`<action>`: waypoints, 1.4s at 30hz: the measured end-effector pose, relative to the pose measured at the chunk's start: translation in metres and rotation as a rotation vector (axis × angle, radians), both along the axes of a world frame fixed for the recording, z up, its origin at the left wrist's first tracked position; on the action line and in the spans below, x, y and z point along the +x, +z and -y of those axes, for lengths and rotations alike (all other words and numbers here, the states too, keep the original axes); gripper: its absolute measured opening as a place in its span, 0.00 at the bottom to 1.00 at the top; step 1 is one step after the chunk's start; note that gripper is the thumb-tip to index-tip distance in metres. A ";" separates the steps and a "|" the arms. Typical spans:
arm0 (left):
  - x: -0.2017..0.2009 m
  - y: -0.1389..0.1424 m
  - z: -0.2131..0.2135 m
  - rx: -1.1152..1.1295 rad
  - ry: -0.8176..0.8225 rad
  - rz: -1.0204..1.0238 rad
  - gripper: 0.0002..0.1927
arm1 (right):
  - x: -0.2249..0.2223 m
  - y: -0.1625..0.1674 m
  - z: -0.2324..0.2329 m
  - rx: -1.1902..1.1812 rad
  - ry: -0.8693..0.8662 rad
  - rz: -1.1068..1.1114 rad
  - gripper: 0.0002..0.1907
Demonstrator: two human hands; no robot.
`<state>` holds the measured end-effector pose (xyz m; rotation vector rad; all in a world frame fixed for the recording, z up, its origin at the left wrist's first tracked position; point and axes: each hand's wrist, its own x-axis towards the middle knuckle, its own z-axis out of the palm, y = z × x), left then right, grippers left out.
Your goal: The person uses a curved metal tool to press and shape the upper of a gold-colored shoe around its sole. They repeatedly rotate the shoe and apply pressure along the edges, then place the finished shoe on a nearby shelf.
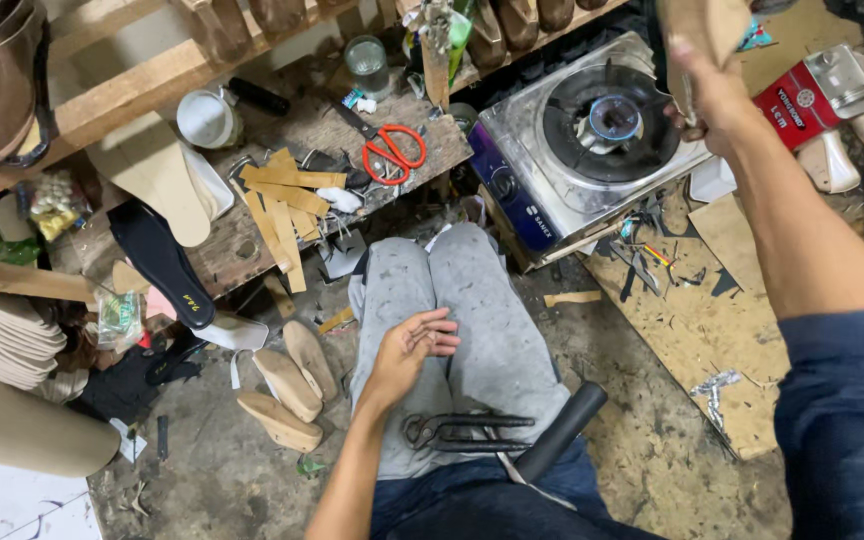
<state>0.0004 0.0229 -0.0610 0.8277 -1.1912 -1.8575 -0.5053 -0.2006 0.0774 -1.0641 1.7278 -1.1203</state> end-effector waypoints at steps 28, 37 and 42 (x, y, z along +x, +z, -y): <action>0.011 0.010 -0.004 -0.036 0.057 -0.123 0.20 | -0.002 0.022 -0.037 0.070 0.182 -1.542 0.59; 0.021 0.033 0.002 -0.063 0.121 -0.093 0.21 | 0.060 0.005 -0.062 0.014 0.063 -0.203 0.50; 0.007 0.097 0.040 -0.128 0.241 -0.079 0.35 | 0.133 0.018 -0.137 0.277 0.550 0.486 0.38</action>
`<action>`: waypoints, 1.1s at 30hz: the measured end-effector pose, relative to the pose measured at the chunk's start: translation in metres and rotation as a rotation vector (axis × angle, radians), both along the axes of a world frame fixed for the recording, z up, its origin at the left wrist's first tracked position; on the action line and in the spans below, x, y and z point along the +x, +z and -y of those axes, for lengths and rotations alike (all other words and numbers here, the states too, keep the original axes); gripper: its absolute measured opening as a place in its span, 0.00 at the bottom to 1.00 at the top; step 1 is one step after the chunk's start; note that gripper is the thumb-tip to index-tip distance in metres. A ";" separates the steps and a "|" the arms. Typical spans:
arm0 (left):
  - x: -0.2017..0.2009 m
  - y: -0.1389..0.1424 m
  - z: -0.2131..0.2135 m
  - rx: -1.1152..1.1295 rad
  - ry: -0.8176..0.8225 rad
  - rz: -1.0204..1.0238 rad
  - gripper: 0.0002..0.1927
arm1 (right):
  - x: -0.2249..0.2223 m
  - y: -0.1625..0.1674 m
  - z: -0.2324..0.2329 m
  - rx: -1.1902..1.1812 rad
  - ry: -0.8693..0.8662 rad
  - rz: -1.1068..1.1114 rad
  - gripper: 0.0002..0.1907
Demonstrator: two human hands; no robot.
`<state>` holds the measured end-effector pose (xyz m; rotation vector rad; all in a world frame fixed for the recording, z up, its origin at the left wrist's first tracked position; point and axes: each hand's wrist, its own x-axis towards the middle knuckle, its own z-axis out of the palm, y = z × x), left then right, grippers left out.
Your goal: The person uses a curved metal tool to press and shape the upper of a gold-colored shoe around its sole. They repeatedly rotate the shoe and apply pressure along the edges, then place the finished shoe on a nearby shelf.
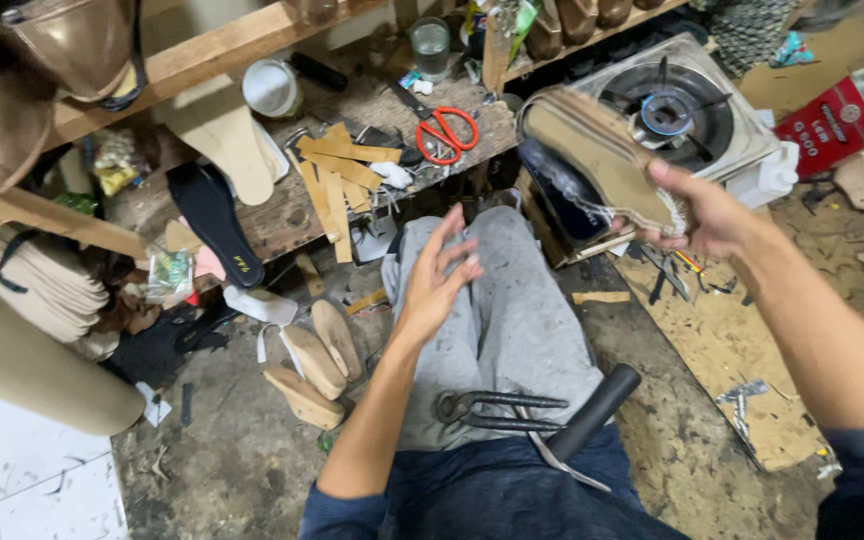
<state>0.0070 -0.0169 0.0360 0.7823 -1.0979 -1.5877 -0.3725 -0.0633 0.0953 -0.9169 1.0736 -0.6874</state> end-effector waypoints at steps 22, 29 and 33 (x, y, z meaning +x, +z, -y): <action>0.050 -0.031 -0.043 -0.400 0.734 0.581 0.22 | 0.210 -0.064 -0.194 -0.829 0.610 -0.731 0.22; 0.052 0.024 -0.020 -0.591 0.325 0.968 0.26 | 0.200 -0.057 -0.155 -0.170 0.389 0.070 0.15; 0.031 0.029 -0.005 -0.665 0.260 0.993 0.25 | 0.182 -0.057 -0.131 -0.105 0.152 0.110 0.11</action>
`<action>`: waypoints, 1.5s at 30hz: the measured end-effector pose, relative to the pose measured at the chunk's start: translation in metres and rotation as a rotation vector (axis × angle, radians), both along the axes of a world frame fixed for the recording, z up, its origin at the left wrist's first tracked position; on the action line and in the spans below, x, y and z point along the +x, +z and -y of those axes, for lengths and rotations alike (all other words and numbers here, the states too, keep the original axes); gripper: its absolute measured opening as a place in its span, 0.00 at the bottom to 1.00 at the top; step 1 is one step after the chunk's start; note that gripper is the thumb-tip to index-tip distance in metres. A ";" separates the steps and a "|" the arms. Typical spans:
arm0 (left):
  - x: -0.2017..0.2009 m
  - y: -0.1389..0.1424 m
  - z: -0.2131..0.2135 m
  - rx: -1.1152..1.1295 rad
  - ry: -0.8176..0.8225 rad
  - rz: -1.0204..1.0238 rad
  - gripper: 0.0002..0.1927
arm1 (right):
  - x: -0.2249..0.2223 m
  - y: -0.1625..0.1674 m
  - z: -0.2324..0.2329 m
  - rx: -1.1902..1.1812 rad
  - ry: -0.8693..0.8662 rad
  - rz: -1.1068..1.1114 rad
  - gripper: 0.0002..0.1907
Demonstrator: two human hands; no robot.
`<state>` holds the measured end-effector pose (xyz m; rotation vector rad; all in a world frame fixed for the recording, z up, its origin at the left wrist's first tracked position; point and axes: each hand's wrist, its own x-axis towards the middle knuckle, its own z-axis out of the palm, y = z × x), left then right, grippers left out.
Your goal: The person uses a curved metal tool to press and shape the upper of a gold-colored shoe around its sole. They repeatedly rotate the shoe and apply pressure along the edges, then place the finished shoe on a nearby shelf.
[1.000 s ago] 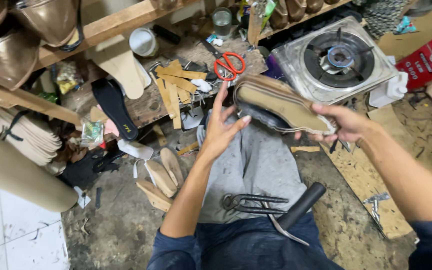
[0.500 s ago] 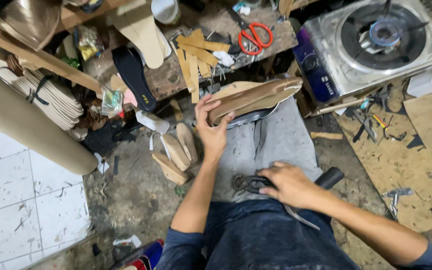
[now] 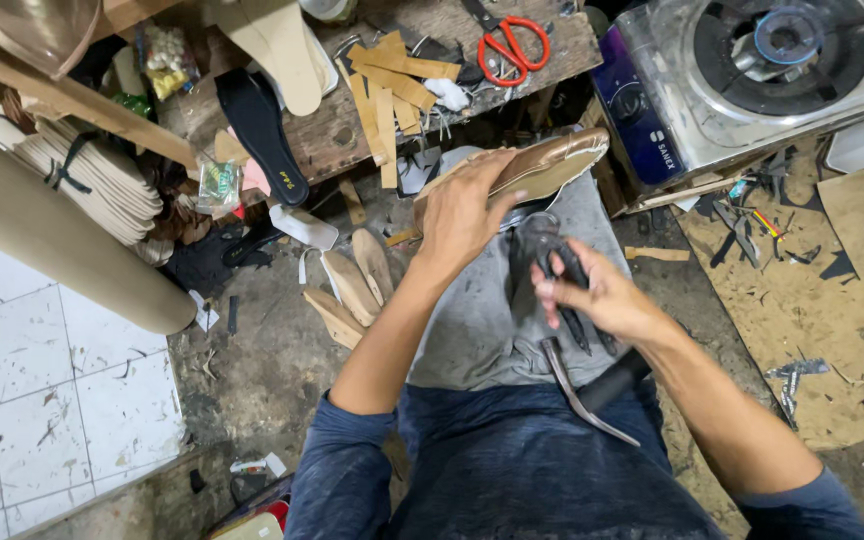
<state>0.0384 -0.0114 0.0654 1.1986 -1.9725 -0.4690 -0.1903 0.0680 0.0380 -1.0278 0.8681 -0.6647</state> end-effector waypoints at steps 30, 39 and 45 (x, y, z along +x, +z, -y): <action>0.028 -0.031 -0.042 -0.153 0.091 -0.251 0.29 | 0.014 0.002 0.027 -0.307 -0.262 -0.150 0.09; 0.028 -0.028 -0.053 -0.219 0.087 -0.212 0.28 | 0.050 0.035 -0.007 -0.743 -0.016 -0.672 0.11; 0.029 -0.023 -0.049 -0.121 0.077 -0.229 0.29 | 0.058 0.033 -0.002 -0.674 -0.034 -0.909 0.13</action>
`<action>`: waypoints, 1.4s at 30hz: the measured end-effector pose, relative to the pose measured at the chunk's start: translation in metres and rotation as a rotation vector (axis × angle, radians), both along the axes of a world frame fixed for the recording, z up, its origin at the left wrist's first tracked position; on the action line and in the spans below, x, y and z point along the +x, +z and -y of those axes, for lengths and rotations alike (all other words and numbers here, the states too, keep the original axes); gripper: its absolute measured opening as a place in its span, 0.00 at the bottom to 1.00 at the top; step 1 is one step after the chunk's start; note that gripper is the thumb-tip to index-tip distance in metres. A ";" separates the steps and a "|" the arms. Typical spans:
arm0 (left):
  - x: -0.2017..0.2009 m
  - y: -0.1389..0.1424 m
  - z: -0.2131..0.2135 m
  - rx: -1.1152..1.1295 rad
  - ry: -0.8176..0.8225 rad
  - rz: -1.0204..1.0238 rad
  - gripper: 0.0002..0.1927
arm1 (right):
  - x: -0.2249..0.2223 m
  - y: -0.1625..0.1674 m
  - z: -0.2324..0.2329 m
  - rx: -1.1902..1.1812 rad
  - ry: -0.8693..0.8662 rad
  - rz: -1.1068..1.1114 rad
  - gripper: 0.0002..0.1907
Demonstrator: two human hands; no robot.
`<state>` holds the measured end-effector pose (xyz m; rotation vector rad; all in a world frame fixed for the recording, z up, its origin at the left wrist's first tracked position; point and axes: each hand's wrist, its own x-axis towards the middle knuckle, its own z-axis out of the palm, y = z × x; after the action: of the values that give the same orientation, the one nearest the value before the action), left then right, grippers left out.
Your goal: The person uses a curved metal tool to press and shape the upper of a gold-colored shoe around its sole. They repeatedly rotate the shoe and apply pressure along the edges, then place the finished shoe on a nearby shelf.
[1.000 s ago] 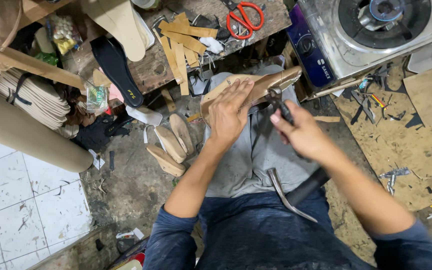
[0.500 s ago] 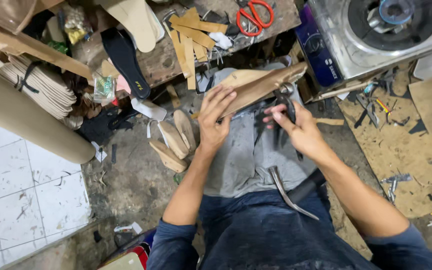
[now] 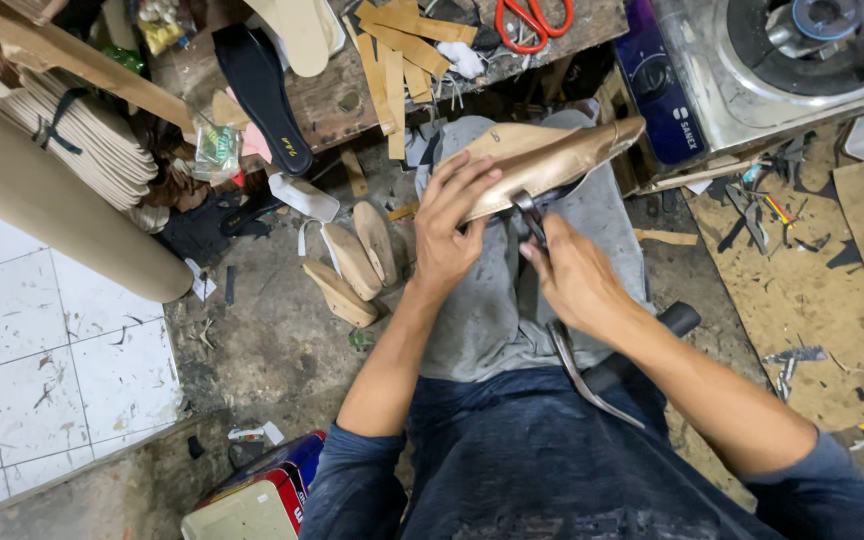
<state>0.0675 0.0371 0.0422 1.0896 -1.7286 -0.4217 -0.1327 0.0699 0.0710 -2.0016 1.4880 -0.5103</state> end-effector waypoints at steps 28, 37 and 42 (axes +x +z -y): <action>-0.019 0.018 0.034 0.220 0.028 0.642 0.26 | -0.039 0.007 0.035 -0.322 0.113 -0.260 0.18; -0.040 0.024 0.054 0.185 -0.025 0.788 0.31 | -0.064 0.021 0.044 -0.170 0.097 -0.325 0.19; -0.036 0.024 0.064 0.347 -0.114 0.739 0.29 | -0.056 0.014 0.044 -0.261 0.061 -0.369 0.15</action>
<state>0.0317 -0.0265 0.0662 1.5250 -2.4339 -0.4279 -0.1888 0.0263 0.0850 -2.4414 1.6352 -0.3344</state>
